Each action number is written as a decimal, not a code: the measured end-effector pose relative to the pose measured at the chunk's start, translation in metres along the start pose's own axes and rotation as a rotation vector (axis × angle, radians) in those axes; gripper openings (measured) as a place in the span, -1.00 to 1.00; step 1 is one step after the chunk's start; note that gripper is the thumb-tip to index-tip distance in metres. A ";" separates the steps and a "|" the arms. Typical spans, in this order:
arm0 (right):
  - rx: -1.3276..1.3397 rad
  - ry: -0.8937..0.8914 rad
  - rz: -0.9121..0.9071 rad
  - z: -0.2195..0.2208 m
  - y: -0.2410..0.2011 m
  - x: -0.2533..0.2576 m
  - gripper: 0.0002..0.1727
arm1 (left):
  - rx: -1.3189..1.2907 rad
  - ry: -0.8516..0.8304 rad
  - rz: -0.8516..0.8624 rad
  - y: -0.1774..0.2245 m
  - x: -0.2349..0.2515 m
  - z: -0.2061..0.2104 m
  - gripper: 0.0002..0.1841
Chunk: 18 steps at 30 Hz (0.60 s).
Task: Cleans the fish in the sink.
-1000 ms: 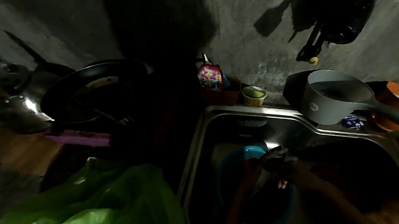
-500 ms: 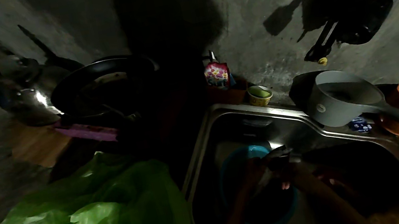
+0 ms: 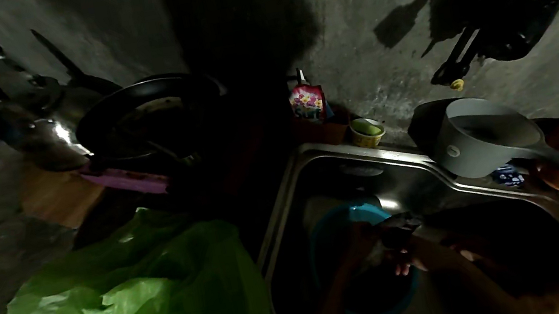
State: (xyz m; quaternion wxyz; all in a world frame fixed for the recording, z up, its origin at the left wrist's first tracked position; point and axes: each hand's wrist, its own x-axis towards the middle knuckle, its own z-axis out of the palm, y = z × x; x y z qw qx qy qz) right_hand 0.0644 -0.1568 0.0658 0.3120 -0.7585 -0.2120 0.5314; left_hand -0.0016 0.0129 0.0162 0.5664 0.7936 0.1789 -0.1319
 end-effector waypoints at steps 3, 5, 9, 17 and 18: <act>-0.044 -0.031 0.033 -0.002 -0.007 -0.006 -0.58 | 0.024 -0.028 0.012 -0.002 0.003 0.002 -0.46; -0.012 0.013 0.020 -0.001 -0.002 -0.006 -0.61 | 0.037 -0.031 0.005 0.002 -0.001 0.000 -0.47; 0.116 0.322 -0.057 0.010 0.003 -0.005 -0.68 | -0.030 0.037 -0.031 0.012 -0.008 -0.005 -0.51; 0.097 0.253 -0.094 0.012 0.002 -0.003 -0.70 | -0.099 0.063 0.009 0.004 -0.004 -0.002 -0.52; 0.095 0.230 -0.081 0.012 0.001 -0.003 -0.69 | -0.099 0.065 0.019 0.004 -0.005 -0.001 -0.53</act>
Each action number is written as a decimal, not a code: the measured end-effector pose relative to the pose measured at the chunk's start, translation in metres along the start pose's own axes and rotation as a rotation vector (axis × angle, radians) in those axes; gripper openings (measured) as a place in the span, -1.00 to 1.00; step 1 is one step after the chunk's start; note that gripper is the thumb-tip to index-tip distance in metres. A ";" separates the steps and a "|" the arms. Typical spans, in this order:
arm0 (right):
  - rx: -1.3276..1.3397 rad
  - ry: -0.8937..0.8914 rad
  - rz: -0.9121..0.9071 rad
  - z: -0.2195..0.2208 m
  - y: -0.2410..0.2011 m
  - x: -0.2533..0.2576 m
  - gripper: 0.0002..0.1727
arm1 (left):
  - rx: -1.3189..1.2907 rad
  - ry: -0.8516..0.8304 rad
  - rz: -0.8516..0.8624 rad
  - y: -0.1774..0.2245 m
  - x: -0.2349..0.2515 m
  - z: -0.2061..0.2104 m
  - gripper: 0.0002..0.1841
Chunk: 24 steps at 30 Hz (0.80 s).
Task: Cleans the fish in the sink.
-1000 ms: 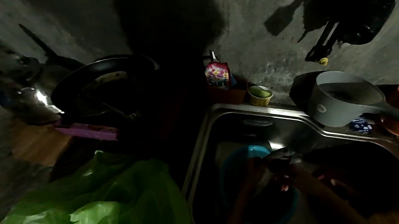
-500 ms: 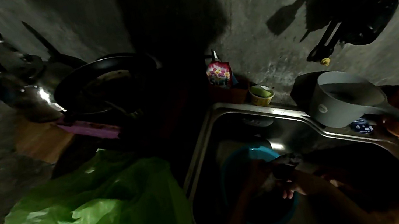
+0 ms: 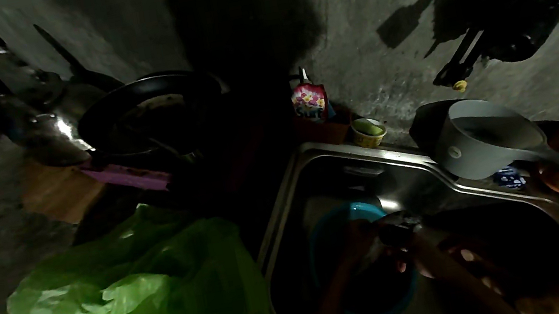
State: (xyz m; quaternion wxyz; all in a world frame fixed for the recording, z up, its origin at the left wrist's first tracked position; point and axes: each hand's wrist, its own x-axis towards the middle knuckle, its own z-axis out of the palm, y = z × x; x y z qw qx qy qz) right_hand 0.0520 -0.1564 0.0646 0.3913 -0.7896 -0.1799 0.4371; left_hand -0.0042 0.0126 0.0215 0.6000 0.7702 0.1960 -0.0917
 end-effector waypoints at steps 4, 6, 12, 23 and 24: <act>-0.030 -0.072 0.009 -0.004 0.000 0.002 -0.62 | 0.032 -0.014 0.012 0.001 0.000 -0.002 -0.52; -0.050 -0.099 0.074 -0.004 -0.002 0.002 -0.62 | 0.038 -0.022 0.002 0.000 0.002 -0.001 -0.52; -0.123 -0.206 0.210 -0.002 -0.004 0.008 -0.60 | 0.078 -0.054 -0.001 -0.002 0.003 0.000 -0.50; 0.017 0.230 -0.089 0.009 0.004 0.003 -0.46 | 0.010 0.045 -0.013 0.004 0.000 -0.003 -0.58; 0.007 0.230 -0.085 0.008 0.003 0.004 -0.47 | 0.001 0.052 -0.010 0.004 0.000 -0.003 -0.58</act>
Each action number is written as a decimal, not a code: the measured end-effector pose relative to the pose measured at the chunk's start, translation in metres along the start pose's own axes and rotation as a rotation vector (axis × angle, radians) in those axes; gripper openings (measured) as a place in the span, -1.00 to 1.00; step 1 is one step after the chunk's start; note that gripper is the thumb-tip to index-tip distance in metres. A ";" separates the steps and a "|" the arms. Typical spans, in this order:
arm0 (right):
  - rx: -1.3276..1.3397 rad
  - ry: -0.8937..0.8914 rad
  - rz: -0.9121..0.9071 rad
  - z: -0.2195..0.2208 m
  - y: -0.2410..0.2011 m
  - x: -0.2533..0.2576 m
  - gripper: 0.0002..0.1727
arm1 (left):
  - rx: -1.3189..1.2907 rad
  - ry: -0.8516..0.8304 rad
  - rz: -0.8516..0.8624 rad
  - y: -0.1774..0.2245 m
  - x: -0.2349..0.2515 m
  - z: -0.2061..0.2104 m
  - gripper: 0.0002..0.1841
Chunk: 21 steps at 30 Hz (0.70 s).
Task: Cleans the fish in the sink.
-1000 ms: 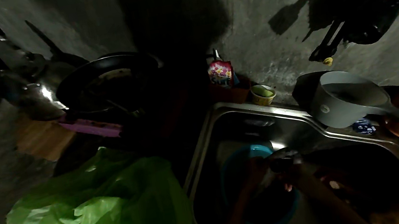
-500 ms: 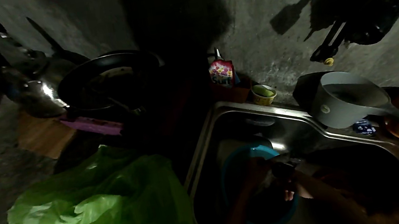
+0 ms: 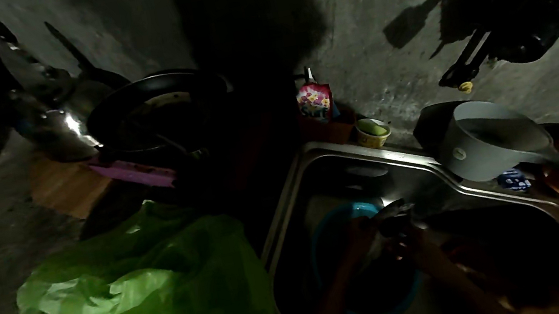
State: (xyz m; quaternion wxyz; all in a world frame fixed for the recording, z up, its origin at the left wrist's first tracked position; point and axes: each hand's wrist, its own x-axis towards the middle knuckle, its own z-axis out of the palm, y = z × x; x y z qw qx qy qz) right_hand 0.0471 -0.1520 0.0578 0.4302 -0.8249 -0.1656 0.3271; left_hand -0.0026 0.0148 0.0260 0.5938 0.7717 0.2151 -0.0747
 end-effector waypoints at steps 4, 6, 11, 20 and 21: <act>0.056 -0.011 -0.007 0.001 -0.003 -0.002 -0.46 | -0.031 0.004 0.007 0.000 -0.003 -0.001 -0.58; 0.072 -0.023 -0.002 0.003 -0.001 -0.001 -0.50 | -0.041 0.012 0.011 0.001 -0.004 -0.002 -0.56; -0.044 -0.113 0.025 0.000 -0.004 0.002 -0.52 | -0.024 0.012 0.039 -0.003 -0.002 -0.001 -0.59; -0.256 -0.349 0.203 -0.002 -0.017 0.005 -0.45 | -0.001 -0.053 0.021 -0.004 -0.001 0.002 -0.58; -0.268 -0.369 0.218 -0.003 -0.017 0.006 -0.46 | 0.007 -0.059 0.025 -0.005 -0.001 0.002 -0.57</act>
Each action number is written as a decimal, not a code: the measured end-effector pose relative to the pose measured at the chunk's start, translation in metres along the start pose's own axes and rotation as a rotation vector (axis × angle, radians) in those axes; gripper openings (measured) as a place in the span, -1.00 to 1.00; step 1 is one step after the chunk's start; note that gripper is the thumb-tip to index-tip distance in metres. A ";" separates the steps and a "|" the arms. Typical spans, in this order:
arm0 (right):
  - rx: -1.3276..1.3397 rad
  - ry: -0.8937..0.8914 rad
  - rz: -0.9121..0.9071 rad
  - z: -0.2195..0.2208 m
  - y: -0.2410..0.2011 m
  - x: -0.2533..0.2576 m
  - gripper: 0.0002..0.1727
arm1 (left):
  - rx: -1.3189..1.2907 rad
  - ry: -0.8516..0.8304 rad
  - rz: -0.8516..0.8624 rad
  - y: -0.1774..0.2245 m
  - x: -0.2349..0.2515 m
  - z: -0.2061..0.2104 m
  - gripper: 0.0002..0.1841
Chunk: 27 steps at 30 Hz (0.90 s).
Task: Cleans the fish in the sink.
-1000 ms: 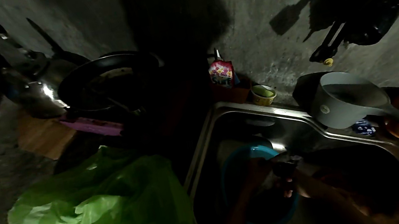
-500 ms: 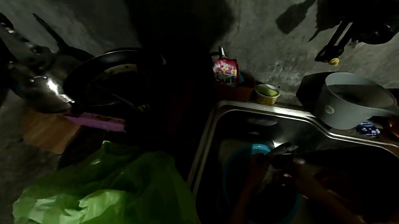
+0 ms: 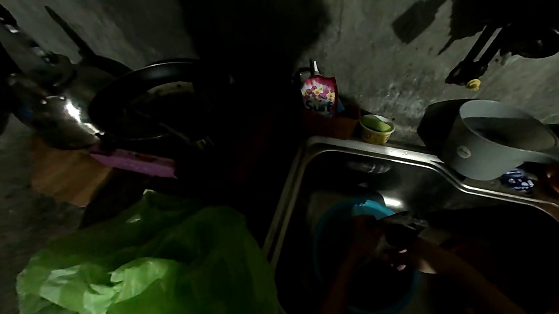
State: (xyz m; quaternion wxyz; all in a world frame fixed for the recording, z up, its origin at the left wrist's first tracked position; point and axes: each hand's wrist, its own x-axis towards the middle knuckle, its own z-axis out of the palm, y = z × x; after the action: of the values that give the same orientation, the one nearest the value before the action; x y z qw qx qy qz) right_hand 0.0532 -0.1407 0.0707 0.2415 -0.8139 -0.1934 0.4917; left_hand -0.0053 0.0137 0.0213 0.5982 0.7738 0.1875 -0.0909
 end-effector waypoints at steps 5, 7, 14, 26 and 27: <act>0.050 -0.032 0.059 -0.002 -0.007 -0.004 -0.43 | 0.075 -0.042 -0.016 0.003 0.000 0.000 -0.52; 0.122 0.015 0.071 0.002 -0.010 -0.006 -0.43 | 0.066 -0.043 -0.014 0.001 0.001 0.001 -0.51; 0.540 0.406 -0.122 0.034 0.008 -0.001 -0.53 | 0.017 0.031 -0.045 0.009 -0.004 -0.003 -0.56; 0.626 0.886 -0.246 0.084 0.007 0.007 -0.54 | -0.107 0.249 -0.108 0.012 -0.004 -0.002 -0.64; 0.590 0.893 -0.258 0.086 0.007 0.006 -0.59 | -0.120 0.263 -0.095 0.010 -0.003 -0.002 -0.65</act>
State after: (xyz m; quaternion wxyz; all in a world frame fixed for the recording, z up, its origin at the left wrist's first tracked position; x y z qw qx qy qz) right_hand -0.0209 -0.1254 0.0282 0.5762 -0.8110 -0.0243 0.0981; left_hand -0.0041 0.0127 0.0314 0.6087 0.7321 0.3057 -0.0057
